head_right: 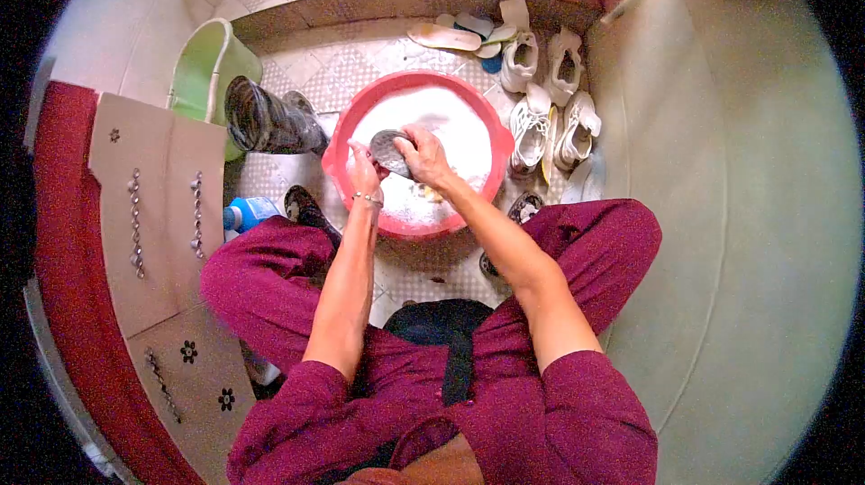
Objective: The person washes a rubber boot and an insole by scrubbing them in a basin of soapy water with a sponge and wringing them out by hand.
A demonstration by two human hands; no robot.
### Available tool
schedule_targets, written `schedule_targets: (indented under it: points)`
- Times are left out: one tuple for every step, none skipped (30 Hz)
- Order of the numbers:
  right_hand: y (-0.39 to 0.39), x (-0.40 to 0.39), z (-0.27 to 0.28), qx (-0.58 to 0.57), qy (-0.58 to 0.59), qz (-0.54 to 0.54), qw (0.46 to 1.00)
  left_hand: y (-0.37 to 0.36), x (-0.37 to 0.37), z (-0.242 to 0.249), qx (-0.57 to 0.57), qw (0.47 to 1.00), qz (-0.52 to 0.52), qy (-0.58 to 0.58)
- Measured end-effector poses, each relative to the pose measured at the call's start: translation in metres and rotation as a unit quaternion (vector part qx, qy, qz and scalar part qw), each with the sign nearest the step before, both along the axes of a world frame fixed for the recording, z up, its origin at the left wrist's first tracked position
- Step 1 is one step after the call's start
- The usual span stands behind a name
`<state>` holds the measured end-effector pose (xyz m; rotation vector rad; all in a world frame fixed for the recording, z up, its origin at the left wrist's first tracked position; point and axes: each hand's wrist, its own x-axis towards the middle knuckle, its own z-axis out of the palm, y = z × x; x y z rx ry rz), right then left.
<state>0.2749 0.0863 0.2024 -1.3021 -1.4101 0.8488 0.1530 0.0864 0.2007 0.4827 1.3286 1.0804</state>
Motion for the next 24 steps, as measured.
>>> schedule_targets:
  points:
    - [-0.001,-0.002,0.006,0.009,-0.001,0.001,1.0,0.0,0.001,-0.003,0.01,0.993,0.069,-0.091]
    - [-0.006,-0.005,0.011,-0.04,0.036,-0.028,0.998,-0.003,-0.001,-0.011,0.057,0.98,0.028,-0.186]
    - [-0.013,-0.009,0.019,-0.092,0.075,-0.058,0.991,-0.009,0.007,-0.005,0.094,0.978,0.051,-0.182]
    - [-0.019,-0.012,0.025,-0.107,0.159,-0.081,0.978,-0.018,0.008,0.002,0.168,0.985,-0.012,-0.039]
    - [-0.021,-0.013,0.032,-0.102,0.158,-0.081,0.979,-0.027,0.008,0.008,0.238,0.963,-0.072,0.104]
    - [-0.023,-0.013,0.037,-0.088,0.15,-0.077,0.982,-0.033,0.009,0.014,0.212,0.958,-0.077,0.178]
    - [-0.025,-0.012,0.04,-0.075,0.141,-0.074,0.984,-0.038,0.009,0.019,0.218,0.957,-0.077,0.175]
    - [-0.027,-0.011,0.044,-0.062,0.131,-0.071,0.987,-0.043,0.008,0.025,0.206,0.949,-0.096,0.22]
    - [-0.029,-0.008,0.047,-0.05,0.121,-0.067,0.989,-0.046,0.009,0.03,0.194,0.938,-0.113,0.264]
    - [-0.03,-0.005,0.049,-0.037,0.109,-0.064,0.991,-0.044,0.008,0.023,0.221,0.912,-0.116,0.326]
    - [-0.033,-0.002,0.05,-0.028,0.099,-0.062,0.993,-0.048,0.013,0.02,0.255,0.928,-0.05,0.265]
    - [-0.032,-0.001,0.051,-0.019,0.062,-0.065,0.996,-0.048,0.01,0.021,0.243,0.948,-0.068,0.195]
    - [-0.034,-0.003,0.051,-0.018,0.06,-0.064,0.996,-0.046,0.006,0.023,0.23,0.961,-0.084,0.125]
    - [-0.035,-0.007,0.05,0.0,0.058,-0.088,0.994,-0.045,0.007,0.024,0.231,0.961,-0.083,0.125]
    - [-0.039,-0.011,0.057,0.017,0.058,-0.111,0.992,-0.045,0.008,0.025,0.206,0.975,-0.046,0.071]
    - [-0.045,-0.014,0.063,0.017,0.023,-0.103,0.994,-0.045,0.008,0.026,0.18,0.983,-0.006,0.016]
    - [-0.053,-0.015,0.069,0.017,-0.056,-0.088,0.994,-0.046,0.007,0.026,0.181,0.983,-0.003,0.015]
    - [-0.061,-0.018,0.079,0.051,-0.094,-0.055,0.993,-0.047,0.005,0.035,0.135,0.99,0.001,0.029]
    - [-0.07,-0.021,0.086,0.083,-0.13,-0.022,0.988,-0.049,0.003,0.038,0.086,0.995,0.004,0.042]
    - [-0.078,-0.025,0.089,0.099,-0.193,0.015,0.976,-0.052,0.003,0.038,0.096,0.99,0.018,-0.1]
    - [-0.085,-0.029,0.091,0.113,-0.255,0.052,0.959,-0.056,-0.001,0.041,0.078,0.992,-0.002,-0.103]
    - [-0.089,-0.035,0.095,0.118,-0.26,0.039,0.958,-0.062,0.003,0.043,0.087,0.987,0.016,-0.131]
    - [-0.084,-0.032,0.075,0.117,-0.262,0.043,0.957,-0.066,0.01,0.046,0.097,0.982,0.033,-0.159]
    - [-0.071,-0.027,0.039,0.196,-0.346,0.022,0.917,-0.061,0.013,0.03,0.096,0.982,0.035,-0.161]
